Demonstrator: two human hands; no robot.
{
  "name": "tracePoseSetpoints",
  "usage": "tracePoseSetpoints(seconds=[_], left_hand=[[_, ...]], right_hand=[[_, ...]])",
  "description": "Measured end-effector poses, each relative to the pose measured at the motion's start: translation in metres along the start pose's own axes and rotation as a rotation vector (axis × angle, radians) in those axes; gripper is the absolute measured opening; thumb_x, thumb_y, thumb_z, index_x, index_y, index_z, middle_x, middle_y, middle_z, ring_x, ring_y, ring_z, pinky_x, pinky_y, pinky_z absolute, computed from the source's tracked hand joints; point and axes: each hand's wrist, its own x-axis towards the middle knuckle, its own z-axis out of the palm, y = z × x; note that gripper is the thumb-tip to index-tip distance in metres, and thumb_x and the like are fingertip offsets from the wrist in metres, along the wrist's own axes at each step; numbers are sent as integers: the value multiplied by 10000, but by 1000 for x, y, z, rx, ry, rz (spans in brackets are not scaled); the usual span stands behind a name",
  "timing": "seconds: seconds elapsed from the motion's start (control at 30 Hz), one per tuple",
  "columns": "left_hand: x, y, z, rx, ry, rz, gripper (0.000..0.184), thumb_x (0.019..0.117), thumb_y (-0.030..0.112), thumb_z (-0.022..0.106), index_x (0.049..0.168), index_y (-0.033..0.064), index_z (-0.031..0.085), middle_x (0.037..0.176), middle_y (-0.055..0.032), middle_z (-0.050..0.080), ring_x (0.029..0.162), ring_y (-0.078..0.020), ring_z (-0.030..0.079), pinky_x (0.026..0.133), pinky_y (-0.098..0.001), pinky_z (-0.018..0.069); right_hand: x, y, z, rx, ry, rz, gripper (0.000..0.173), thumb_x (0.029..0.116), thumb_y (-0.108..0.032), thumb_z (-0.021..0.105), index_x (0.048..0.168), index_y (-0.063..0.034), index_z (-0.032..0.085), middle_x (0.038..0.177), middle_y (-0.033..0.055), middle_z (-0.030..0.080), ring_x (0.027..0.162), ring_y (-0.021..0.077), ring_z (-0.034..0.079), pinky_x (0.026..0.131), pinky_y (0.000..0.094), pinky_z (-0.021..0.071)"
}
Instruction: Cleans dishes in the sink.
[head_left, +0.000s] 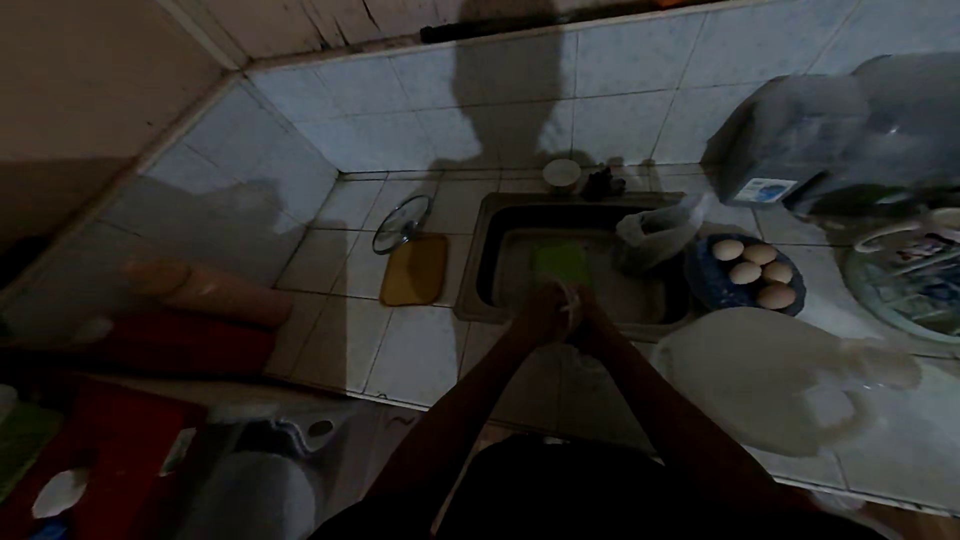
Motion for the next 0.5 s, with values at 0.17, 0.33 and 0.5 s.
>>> tracePoseSetpoints(seconds=[0.17, 0.33, 0.5], left_hand=[[-9, 11, 3, 247, -31, -221, 446, 1047, 8, 464, 1462, -142, 407, 1495, -327, 451, 1417, -436, 435, 1170, -507, 356], [-8, 1, -6, 1, -101, -32, 330, 1049, 84, 531, 1310, -110, 586, 1364, -299, 573, 1297, -377, 547, 1125, -458, 405], [-2, -11, 8, 82, 88, -92, 383, 1056, 41, 467, 1400, -124, 507, 1434, -317, 519, 1373, -417, 490, 1168, -486, 372]], right_hand=[[-7, -5, 5, -173, 70, 43, 466, 1124, -369, 260, 1397, -59, 476, 1169, 140, 616, 988, 214, 644, 795, 390, 572], [-1, -2, 2, -106, 58, 75, 454, 1118, -399, 280, 1338, -73, 505, 1102, 118, 632, 949, 205, 653, 770, 388, 578], [-6, -9, 5, -253, 34, 26, 442, 1127, -344, 290, 1419, -65, 467, 1212, 152, 605, 1026, 229, 639, 805, 401, 578]])
